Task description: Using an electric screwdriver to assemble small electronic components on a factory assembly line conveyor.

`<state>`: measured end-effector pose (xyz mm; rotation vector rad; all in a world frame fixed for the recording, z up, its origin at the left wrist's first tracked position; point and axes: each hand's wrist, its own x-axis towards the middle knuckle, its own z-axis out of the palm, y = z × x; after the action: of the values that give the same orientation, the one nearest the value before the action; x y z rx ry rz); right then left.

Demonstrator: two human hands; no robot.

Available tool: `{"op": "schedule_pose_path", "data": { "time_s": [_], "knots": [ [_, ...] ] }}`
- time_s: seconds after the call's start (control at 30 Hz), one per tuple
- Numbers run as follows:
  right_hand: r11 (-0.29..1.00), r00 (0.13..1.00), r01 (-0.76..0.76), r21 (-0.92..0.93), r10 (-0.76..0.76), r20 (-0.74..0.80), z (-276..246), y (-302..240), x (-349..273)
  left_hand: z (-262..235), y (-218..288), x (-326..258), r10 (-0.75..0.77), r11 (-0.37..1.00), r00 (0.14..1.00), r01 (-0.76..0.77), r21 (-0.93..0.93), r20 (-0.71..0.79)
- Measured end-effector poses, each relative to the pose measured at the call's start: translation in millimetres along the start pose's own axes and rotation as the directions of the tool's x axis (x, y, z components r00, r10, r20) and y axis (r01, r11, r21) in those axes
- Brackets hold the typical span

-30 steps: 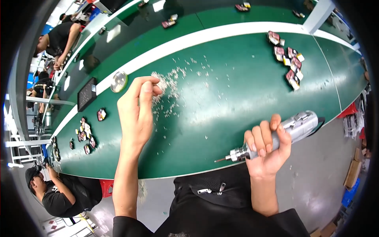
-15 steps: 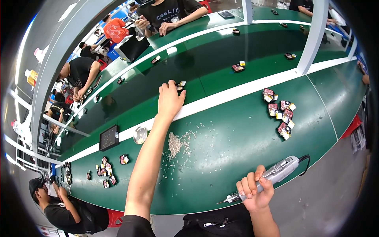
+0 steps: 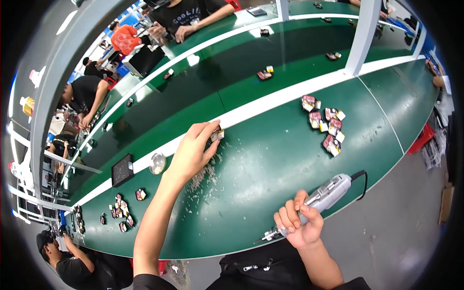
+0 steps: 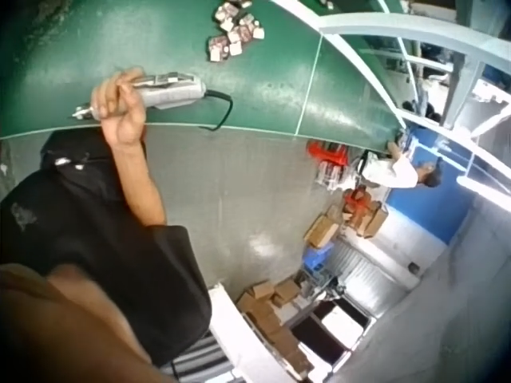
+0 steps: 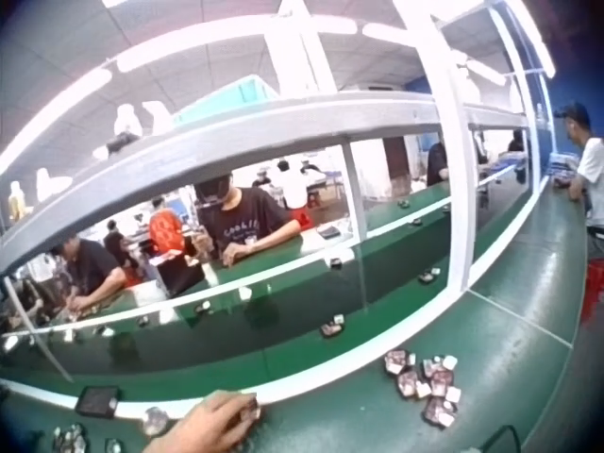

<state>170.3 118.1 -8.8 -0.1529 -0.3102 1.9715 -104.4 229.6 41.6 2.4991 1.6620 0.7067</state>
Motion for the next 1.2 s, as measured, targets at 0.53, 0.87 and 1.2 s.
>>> {"op": "schedule_pose_path", "data": {
  "time_s": [0.53,0.87,1.2],
  "knots": [
    [0.997,0.995,-0.066,0.028,0.068,-0.074,9,3,-45,22,142,-136,0.290,0.957,0.950,-0.290,-0.018,0.116],
    [0.987,0.984,-0.160,-0.027,0.157,-0.090,14,17,-55,18,147,-124,0.107,0.980,0.992,-0.093,-0.176,0.071],
    [0.964,0.955,-0.250,-0.090,0.231,-0.187,18,38,-64,21,158,-117,0.001,0.990,0.993,0.016,-0.140,0.117]
  ]
}}
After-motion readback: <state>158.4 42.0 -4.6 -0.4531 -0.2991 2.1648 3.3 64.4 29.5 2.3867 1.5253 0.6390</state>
